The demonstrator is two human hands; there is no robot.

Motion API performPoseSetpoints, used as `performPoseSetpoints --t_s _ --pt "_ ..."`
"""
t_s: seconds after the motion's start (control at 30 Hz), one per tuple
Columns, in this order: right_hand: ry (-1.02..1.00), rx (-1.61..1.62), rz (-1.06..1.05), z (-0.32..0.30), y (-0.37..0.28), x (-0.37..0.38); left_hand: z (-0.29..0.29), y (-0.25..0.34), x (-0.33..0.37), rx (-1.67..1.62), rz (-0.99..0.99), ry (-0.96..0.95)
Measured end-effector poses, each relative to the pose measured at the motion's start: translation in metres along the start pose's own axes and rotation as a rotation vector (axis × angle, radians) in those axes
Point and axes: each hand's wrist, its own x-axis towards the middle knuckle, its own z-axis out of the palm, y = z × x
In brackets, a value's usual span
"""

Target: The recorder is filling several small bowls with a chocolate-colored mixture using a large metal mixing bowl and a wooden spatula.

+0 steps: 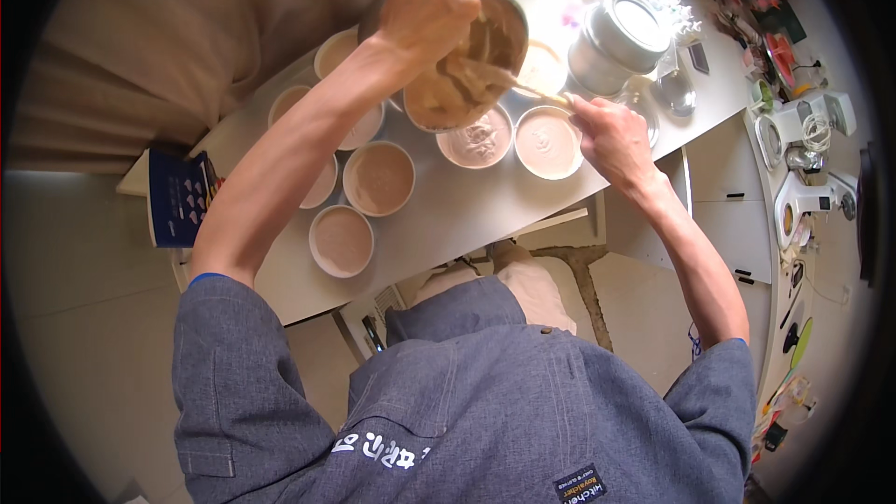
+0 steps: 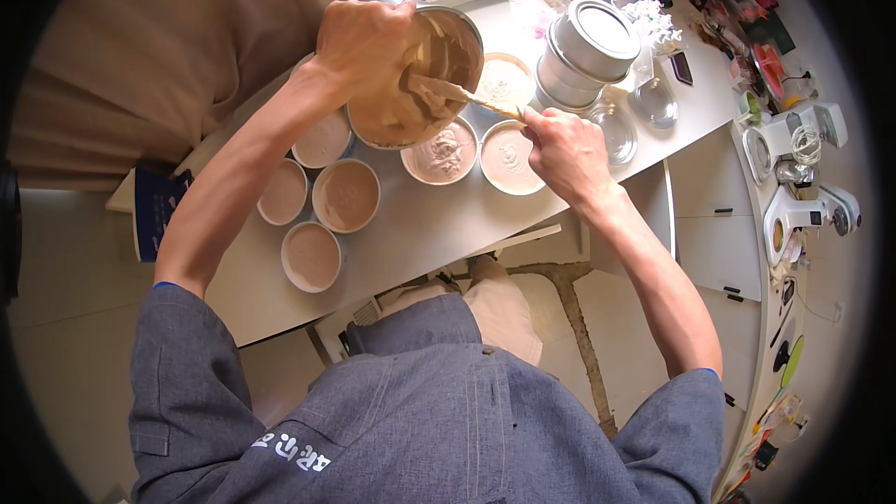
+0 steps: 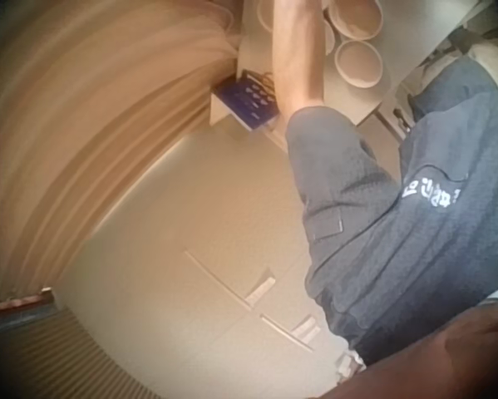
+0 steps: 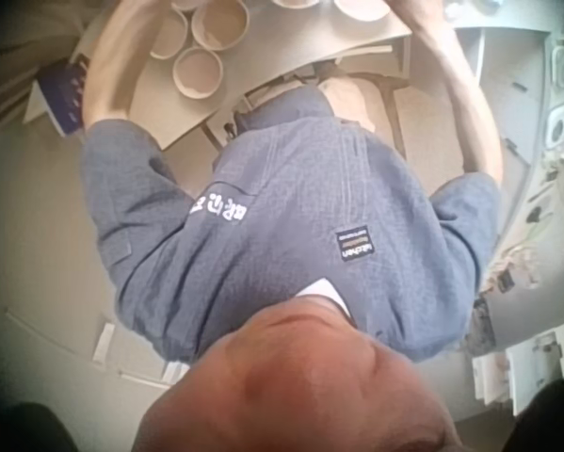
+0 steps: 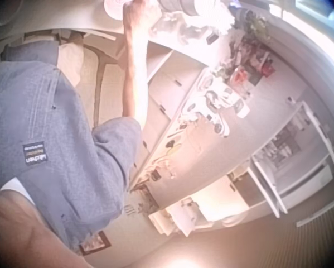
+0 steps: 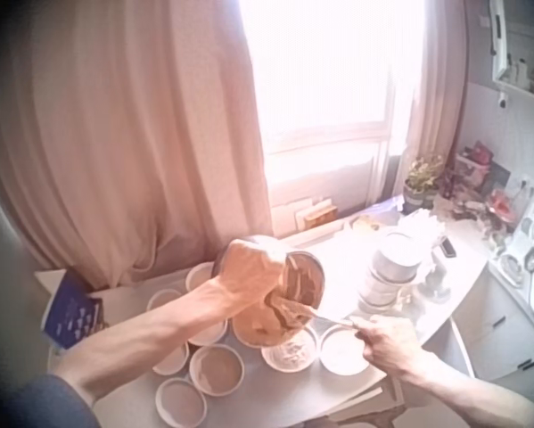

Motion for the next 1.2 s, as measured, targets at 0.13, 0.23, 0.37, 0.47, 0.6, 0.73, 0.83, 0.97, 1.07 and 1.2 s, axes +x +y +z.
performPoseSetpoints --t_s 0.13,0.23,0.37,0.47,0.6,0.73,0.83,0.97,1.07,1.2 --pt "0.027 -0.083 -0.003 -0.007 0.005 0.016 -0.007 0.003 0.007 -0.041 -0.004 -0.009" --pt "0.038 -0.274 0.005 -0.022 -0.002 0.029 -0.015 0.008 0.015 -0.056 0.000 -0.022" --pt "0.079 -0.437 -0.069 -0.031 0.013 0.034 -0.023 0.013 0.029 -0.084 0.014 0.007" --pt "0.084 -0.488 -0.101 -0.030 0.021 0.032 -0.027 0.024 0.039 -0.063 0.042 0.005" --pt "0.094 -0.531 -0.065 -0.033 0.021 0.032 -0.036 0.041 0.052 -0.070 0.087 0.028" --pt "0.043 -0.567 -0.061 -0.031 0.029 0.029 -0.034 0.061 0.066 -0.063 0.125 0.107" --pt "-0.153 -0.475 -0.120 -0.043 0.027 0.013 -0.037 0.068 0.072 -0.063 0.105 0.071" --pt "-0.032 -0.294 -0.121 -0.052 0.042 -0.016 -0.031 0.080 0.077 -0.083 0.086 0.107" --pt "-0.026 -0.396 0.100 -0.068 0.041 -0.033 -0.033 0.088 0.079 -0.097 0.090 0.146" --pt "-0.153 -0.223 0.328 -0.061 0.044 -0.056 -0.032 0.092 0.079 -0.113 0.065 0.166"
